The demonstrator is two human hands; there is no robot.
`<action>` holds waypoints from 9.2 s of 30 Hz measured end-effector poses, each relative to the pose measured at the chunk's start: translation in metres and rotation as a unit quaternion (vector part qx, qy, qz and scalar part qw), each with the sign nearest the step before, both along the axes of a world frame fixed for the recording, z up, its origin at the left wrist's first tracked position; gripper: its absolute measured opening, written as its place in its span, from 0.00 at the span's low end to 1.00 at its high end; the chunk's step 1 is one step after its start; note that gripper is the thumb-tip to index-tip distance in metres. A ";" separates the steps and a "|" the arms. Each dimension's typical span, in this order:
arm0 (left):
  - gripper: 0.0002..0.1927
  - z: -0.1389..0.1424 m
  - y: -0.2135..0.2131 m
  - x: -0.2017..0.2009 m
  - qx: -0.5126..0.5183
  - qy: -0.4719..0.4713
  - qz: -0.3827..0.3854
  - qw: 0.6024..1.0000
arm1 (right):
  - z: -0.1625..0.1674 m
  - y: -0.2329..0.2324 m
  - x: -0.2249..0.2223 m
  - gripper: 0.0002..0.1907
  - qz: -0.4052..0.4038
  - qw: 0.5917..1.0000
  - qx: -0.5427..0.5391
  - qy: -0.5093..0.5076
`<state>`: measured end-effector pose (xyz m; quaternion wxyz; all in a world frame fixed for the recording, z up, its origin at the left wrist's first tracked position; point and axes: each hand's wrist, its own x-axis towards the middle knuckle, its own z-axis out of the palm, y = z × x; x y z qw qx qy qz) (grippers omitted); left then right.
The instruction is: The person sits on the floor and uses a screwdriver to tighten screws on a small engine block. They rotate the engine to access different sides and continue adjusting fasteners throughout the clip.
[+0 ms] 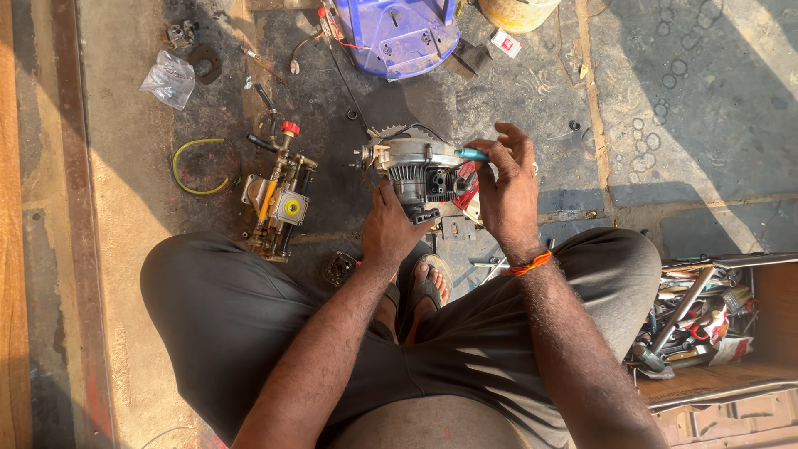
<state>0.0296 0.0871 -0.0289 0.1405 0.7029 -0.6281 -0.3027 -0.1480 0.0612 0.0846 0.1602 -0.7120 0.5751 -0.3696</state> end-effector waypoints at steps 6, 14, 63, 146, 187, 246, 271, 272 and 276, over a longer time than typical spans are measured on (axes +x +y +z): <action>0.65 0.008 -0.001 0.000 0.012 -0.006 -0.001 1.000 | 0.014 0.008 0.006 0.21 -0.083 0.961 -0.058 0.256; 0.66 0.003 -0.001 0.000 0.012 0.015 0.008 1.000 | 0.009 0.016 0.009 0.21 -0.040 0.980 0.013 0.192; 0.64 0.001 0.000 0.001 0.013 0.024 0.013 1.000 | 0.020 0.018 0.007 0.23 0.008 0.997 -0.006 0.081; 0.60 0.001 0.000 0.000 -0.012 0.052 0.036 0.998 | 0.018 0.009 -0.001 0.17 0.029 0.999 -0.011 0.037; 0.63 -0.001 -0.002 0.001 -0.013 0.007 0.004 1.000 | 0.023 0.014 0.008 0.23 -0.015 0.999 -0.044 0.013; 0.60 0.010 0.001 -0.007 0.008 0.002 -0.001 1.000 | 0.025 0.017 0.000 0.11 -0.048 0.996 -0.031 0.069; 0.62 0.004 0.000 0.000 -0.022 0.033 0.031 0.999 | 0.021 0.007 0.001 0.16 0.003 0.998 -0.002 0.061; 0.64 0.005 -0.003 0.000 -0.043 0.040 0.033 0.998 | 0.022 0.005 -0.001 0.15 0.012 0.997 -0.042 0.063; 0.62 0.006 -0.006 0.000 0.011 0.041 0.037 0.998 | 0.023 0.001 0.002 0.12 -0.005 0.991 -0.117 0.067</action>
